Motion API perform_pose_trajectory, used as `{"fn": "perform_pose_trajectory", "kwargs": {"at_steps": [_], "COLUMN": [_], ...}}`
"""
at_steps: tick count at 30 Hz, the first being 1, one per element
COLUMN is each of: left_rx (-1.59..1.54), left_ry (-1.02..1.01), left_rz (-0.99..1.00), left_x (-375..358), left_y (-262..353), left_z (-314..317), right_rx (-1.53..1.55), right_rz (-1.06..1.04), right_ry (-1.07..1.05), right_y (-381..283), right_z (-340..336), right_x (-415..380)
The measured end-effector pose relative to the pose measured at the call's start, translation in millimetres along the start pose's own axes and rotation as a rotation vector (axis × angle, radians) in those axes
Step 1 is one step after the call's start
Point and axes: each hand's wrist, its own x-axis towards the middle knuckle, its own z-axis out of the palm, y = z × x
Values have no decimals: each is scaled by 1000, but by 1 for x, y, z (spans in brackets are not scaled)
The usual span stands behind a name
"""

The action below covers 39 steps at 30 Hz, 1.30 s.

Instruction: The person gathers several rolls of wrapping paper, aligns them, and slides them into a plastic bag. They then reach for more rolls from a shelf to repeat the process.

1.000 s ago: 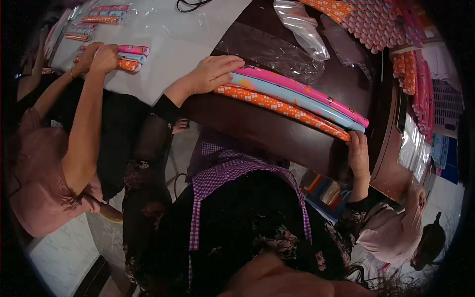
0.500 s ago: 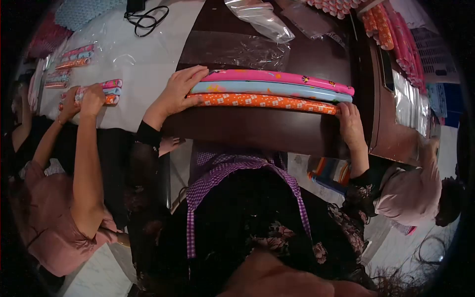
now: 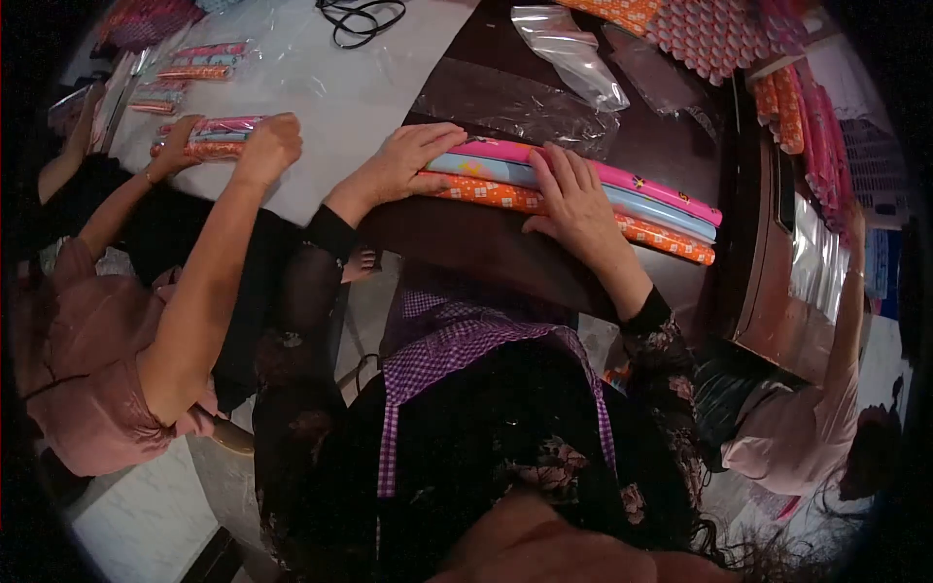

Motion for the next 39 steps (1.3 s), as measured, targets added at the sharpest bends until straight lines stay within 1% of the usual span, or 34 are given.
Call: {"fn": "perform_pose_trajectory", "kwargs": {"at_steps": [2, 6, 8, 9, 11, 12, 13, 15, 19, 21, 22, 24, 27, 31, 33, 34, 36, 37, 39], "left_rx": [-28, -10, -98, -95, -886, -986, -979, -1143, -1121, -967, -967, -1043, -1067, -1048, -892, -893, -988, -986, -1263], "left_ry": [30, 43, 61, 72, 392, 420, 425, 574, 556, 498, 491, 554, 589, 560, 503, 502, 532, 531, 654], "left_rz": [62, 35, 20, 10, -167, -304, -307, -447, -453, -457, -455, -461, -438, -379, -441, -439, -447, -449, -405], "left_x": [-1, -3, -4, -4, -5, -5, -6, -5, 5, 9, 10, 10, 12, 10, 12, 13, 13, 12, 13], "left_y": [-11, -4, -7, -7, -5, 10, 14, 22, 42, 45, 45, 44, 45, 44, 45, 48, 53, 50, 43], "left_z": [11, 8, 9, 13, 22, 11, 12, 14, 21, 24, 25, 27, 31, 33, 30, 28, 26, 28, 27], "right_rx": [28, 65, 17, 17, 61, 64, 69, 76, 30, 10, 33, 60, 62, 74, 84, 80, 79, 72, 66], "right_rz": [7, -7, -18, -34, 69, 58, 57, 58, -5, -7, 2, 16, -13, -3, 12, 3, -7, -7, -8], "right_ry": [-53, -90, -50, -52, -157, -155, -148, -146, -100, -92, -102, -110, -111, -136, -148, -138, -127, -134, -139], "right_y": [-2, -2, -2, -2, -4, -4, -3, -2, -3, -2, -2, -2, -2, -4, -4, -3, -4, -5, -6], "right_z": [5, 7, 11, 11, 12, 13, 15, 15, 15, 16, 16, 16, 13, 16, 17, 17, 17, 17, 16], "right_x": [18, 26, 26, 27, 28, 29, 28, 29, 31, 31, 31, 32, 33, 36, 36, 35, 35, 35, 35]}}
